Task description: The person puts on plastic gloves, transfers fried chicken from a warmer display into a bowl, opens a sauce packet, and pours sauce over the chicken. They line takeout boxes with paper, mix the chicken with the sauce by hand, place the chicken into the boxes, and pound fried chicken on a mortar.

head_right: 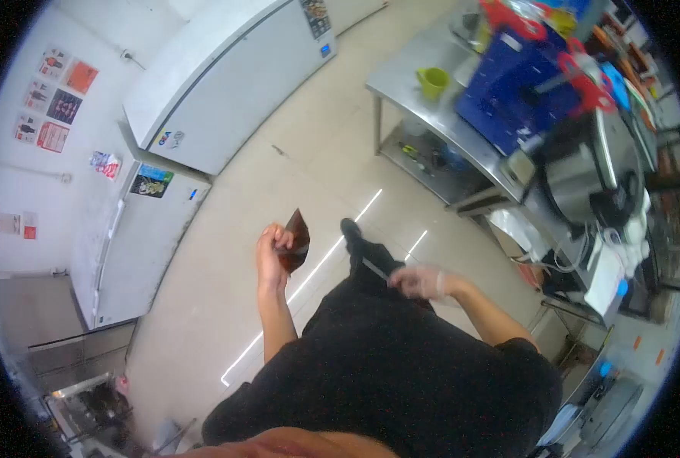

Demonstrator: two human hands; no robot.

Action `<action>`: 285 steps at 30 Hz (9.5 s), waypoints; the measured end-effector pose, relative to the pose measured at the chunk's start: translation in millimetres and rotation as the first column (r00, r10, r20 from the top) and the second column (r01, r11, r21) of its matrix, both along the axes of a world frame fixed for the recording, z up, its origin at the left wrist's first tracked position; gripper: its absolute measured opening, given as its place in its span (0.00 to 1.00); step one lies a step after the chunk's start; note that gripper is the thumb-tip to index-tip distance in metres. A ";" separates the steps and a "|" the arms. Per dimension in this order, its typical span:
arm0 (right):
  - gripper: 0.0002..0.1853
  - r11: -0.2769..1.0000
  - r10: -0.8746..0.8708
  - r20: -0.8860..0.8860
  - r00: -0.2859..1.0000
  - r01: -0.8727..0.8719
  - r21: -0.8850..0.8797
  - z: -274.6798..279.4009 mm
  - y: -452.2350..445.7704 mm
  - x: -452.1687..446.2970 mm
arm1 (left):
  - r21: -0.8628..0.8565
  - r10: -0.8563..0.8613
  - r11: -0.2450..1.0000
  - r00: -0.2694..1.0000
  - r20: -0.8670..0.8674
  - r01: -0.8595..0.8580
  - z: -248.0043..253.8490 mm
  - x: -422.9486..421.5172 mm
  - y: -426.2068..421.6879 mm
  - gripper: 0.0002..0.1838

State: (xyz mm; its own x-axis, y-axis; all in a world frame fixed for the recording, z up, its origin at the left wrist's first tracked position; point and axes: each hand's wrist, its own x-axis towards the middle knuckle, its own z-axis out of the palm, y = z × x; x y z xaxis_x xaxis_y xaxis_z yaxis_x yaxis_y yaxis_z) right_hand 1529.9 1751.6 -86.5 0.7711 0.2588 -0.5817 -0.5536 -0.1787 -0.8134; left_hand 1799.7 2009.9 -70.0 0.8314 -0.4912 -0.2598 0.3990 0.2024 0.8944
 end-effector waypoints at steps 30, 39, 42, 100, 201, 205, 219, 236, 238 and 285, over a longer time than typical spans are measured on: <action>0.20 -0.013 -0.957 0.274 -0.097 0.956 0.292 35.1 -582.2 813.9 | 0.307 -0.998 -0.032 -0.047 0.042 0.951 16.3 752.0 -899.2 0.15; 0.15 -0.416 -0.805 0.448 -0.390 0.908 0.042 -21.1 -894.3 823.8 | 0.315 -0.865 -0.420 -0.480 0.145 0.851 -34.9 707.9 -1292.7 0.16; 0.16 -0.553 -0.760 0.382 -0.525 0.832 0.044 -42.2 -985.6 820.1 | 0.409 -0.769 -0.546 -0.631 0.101 0.731 -41.0 677.7 -1409.8 0.13; 0.16 0.111 0.722 0.207 -0.660 -0.185 -0.976 -215.9 -1620.9 561.1 | 0.163 0.364 -0.909 -0.921 -0.140 -0.384 -38.9 -267.6 -2371.3 0.12; 0.13 -0.024 0.900 0.412 -0.142 -0.961 -0.277 -59.1 -1688.4 -564.6 | -0.325 0.736 0.085 0.279 -0.617 -0.942 -81.3 -1117.8 -1949.3 0.34; 0.13 -0.064 0.889 0.420 -0.184 -0.956 -0.285 -62.5 -1689.5 -562.0 | -0.217 0.860 0.097 0.192 -0.473 -0.971 -83.4 -1111.6 -1953.2 0.33; 0.11 -0.088 0.911 0.354 -0.213 -0.937 -0.338 -52.9 -1696.2 -564.4 | -0.033 0.820 0.072 0.078 -0.567 -0.997 -74.7 -1105.7 -1958.8 0.29; 0.12 -0.032 0.902 0.403 -0.155 -0.955 -0.295 -50.8 -1699.4 -562.6 | -0.025 0.786 -0.078 -0.046 -0.617 -0.997 -65.7 -1103.6 -1962.4 0.30; 0.12 -0.036 0.903 0.397 -0.165 -0.949 -0.312 -50.5 -1699.1 -563.2 | 0.000 0.782 -0.067 -0.052 -0.621 -0.998 -66.3 -1105.7 -1960.1 0.34; 0.12 -0.068 0.887 0.408 -0.216 -0.935 -0.347 -36.4 -1696.6 -562.9 | 0.028 0.697 -0.237 -0.190 -0.692 -0.971 -71.0 -1115.2 -1965.8 0.20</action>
State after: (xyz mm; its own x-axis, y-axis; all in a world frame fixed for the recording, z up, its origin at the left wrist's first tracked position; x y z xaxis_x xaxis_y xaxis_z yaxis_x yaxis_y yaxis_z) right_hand 966.9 55.0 -122.9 -0.2458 0.9319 -0.2668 0.5146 -0.1078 -0.8506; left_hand 684.5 44.1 -141.0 0.3570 0.5196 -0.7762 -0.4016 0.8356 0.3747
